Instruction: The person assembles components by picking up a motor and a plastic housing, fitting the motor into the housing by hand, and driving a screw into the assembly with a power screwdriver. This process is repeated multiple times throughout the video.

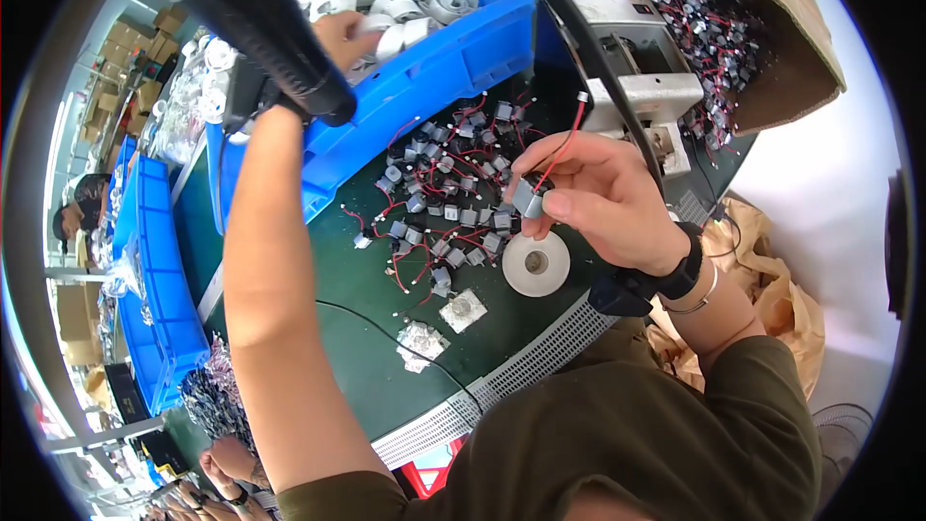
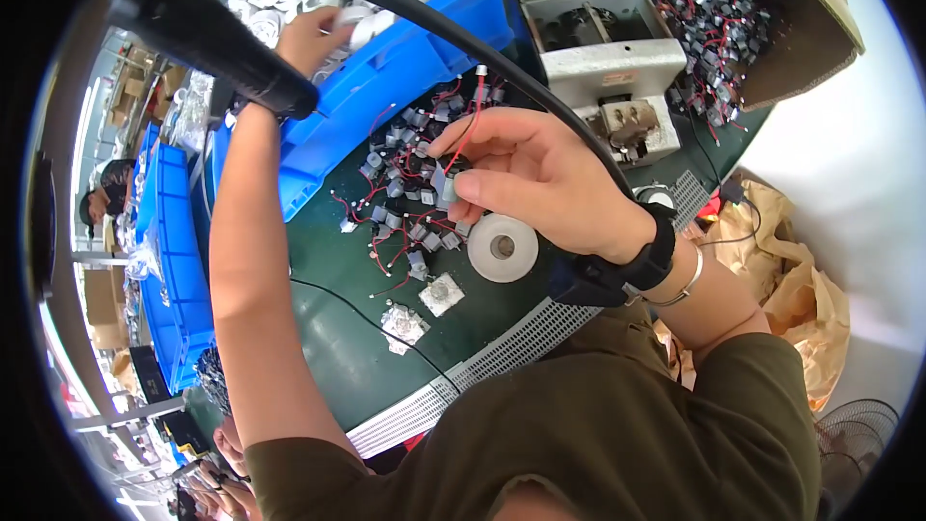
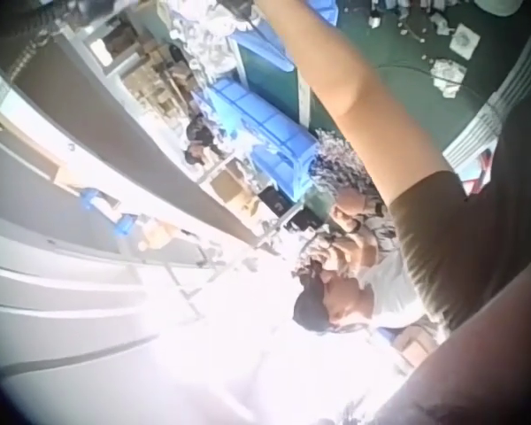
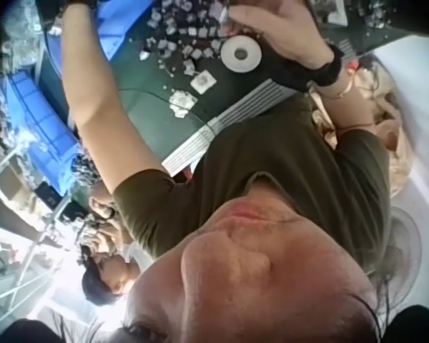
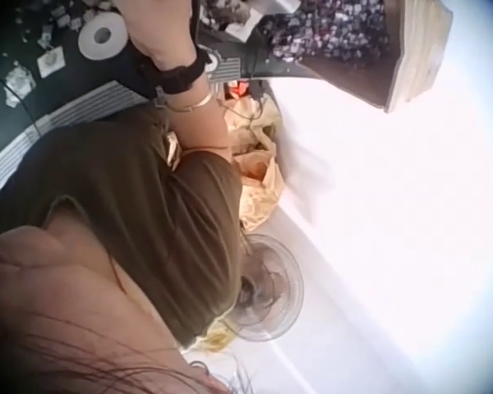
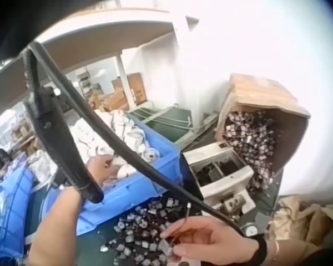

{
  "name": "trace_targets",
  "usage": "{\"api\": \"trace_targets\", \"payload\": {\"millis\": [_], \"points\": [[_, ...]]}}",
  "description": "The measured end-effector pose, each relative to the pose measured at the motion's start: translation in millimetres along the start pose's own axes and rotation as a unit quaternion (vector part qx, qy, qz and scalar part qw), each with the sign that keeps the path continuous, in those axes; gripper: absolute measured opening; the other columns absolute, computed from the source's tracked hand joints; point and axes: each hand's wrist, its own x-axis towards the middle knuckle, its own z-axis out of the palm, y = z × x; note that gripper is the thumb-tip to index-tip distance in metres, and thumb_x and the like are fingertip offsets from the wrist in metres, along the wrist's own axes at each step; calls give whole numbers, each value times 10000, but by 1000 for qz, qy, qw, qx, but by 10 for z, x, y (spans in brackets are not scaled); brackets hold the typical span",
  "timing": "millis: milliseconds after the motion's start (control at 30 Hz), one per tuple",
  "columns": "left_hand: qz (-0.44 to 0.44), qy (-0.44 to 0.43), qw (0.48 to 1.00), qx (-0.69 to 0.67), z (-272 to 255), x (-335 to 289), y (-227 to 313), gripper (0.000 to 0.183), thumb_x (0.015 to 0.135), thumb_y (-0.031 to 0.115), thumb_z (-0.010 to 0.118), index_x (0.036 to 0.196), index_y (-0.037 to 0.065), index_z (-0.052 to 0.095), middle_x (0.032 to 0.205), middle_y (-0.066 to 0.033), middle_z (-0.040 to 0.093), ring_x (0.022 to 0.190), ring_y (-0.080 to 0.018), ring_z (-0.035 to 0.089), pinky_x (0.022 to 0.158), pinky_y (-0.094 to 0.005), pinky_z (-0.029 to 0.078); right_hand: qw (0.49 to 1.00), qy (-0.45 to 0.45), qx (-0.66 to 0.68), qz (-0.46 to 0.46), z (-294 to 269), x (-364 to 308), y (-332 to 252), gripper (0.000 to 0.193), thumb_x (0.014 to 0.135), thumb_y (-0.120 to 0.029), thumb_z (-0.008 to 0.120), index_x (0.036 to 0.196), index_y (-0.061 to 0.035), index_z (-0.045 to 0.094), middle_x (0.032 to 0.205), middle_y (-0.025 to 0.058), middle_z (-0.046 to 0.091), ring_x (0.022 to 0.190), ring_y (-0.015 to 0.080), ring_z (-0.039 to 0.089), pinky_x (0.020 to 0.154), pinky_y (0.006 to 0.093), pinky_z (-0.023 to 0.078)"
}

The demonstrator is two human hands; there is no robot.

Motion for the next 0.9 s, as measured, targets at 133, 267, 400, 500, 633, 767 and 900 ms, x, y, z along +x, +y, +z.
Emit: {"api": "trace_targets", "payload": {"millis": [133, 267, 400, 500, 633, 767, 900], "points": [[11, 270, 958, -101, -341, -583, -353, 345, 838, 262, 636, 1051, -7, 600, 842, -118, 638, 745, -188, 596, 662, -297, 464, 999, 25, -34, 9, -127, -155, -30, 315, 827, -121, 604, 1085, 40, 519, 1003, 161, 610, 791, 164, 631, 715, 275, 539], [-231, 203, 899, -313, -607, -1583, 319, 297, 922, 200, 532, 1108, -30, 551, 877, -56, 627, 758, -120, 574, 678, -239, 462, 998, 13, -43, -43, -218, -230, -28, 321, 843, -111, 587, 1113, 24, 476, 1051, 152, 581, 826, 201, 633, 723, 304, 541], [-69, -24, 925, -373, 21, -2026, 1182, 219, 908, 159, 546, 1060, 3, 572, 862, -35, 628, 747, -108, 573, 661, -248, 468, 998, 8, -23, -54, -240, -285, -86, 330, 831, -64, 610, 1123, 17, 481, 1027, 114, 571, 844, 180, 627, 730, 291, 540], [-47, -43, 912, -406, 344, -1934, 1789, 198, 883, 154, 560, 1031, 23, 576, 833, -104, 632, 697, -196, 609, 641, -299, 481, 999, -8, -52, -15, -217, -334, -44, 320, 819, -20, 617, 1113, 16, 497, 1022, 90, 573, 878, 157, 611, 759, 269, 523], [-15, 43, 955, -292, 616, -1914, 1904, 281, 841, 155, 594, 1092, 29, 565, 989, -162, 586, 840, -316, 594, 730, -368, 475, 974, 4, -222, -37, -243, -462, 98, 305, 787, 43, 634, 1074, 16, 534, 1012, 51, 572, 915, 117, 579, 795, 244, 495], [38, 109, 941, -319, 697, -2038, 1951, 571, 747, 165, 700, 1236, 8, 452, 1146, -189, 511, 1002, -351, 533, 850, -406, 440, 951, -20, -305, -40, -291, -506, 210, 288, 769, 62, 630, 1042, -11, 573, 985, 57, 577, 899, 141, 587, 794, 259, 498], [41, 108, 933, -341, 847, -2038, 1987, 691, 648, 118, 777, 1232, 8, 426, 1108, -175, 541, 1010, -341, 536, 854, -401, 441, 868, -58, -475, -135, -200, -366, 239, 273, 720, 8, 672, 973, -49, 585, 914, 84, 591, 823, 215, 599, 716, 293, 493]]}}
